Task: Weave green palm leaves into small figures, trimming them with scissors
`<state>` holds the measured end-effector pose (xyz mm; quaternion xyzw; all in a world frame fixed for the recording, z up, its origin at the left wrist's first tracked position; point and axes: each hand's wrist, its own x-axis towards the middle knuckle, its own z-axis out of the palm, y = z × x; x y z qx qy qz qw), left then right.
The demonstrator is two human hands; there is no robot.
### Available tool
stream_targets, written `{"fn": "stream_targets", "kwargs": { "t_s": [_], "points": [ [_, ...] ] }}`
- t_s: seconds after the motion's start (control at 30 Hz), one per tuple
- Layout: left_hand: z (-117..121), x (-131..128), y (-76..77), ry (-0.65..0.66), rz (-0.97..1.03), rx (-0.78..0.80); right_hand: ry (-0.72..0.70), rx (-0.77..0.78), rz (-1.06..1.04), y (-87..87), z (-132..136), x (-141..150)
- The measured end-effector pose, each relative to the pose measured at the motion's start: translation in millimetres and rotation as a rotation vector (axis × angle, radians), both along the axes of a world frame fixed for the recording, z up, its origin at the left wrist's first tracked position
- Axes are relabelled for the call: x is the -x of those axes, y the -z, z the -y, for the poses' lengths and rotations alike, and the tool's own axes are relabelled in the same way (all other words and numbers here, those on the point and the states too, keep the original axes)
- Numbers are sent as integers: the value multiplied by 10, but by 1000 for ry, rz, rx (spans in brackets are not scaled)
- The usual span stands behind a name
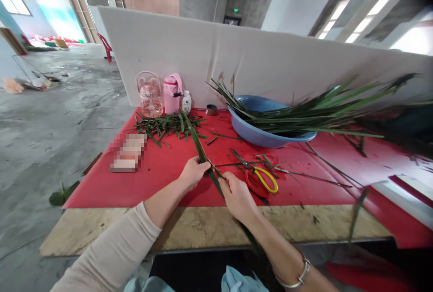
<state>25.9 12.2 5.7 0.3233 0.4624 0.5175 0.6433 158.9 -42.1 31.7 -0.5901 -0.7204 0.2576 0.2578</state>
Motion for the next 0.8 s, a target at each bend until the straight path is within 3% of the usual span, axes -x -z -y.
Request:
{"fn": "stream_targets", "kwargs": {
  "t_s": [0.3,0.47,0.8],
  "points": [
    [-146,128,87,-145,27,-39,-5,106,-81,76,445,-178],
    [-137,133,61,-138,38,-39,19,168,-105,98,604,-318],
    [-168,212,42,-163,40,-35,-30,141,-118,85,915,-532]
  ]
}}
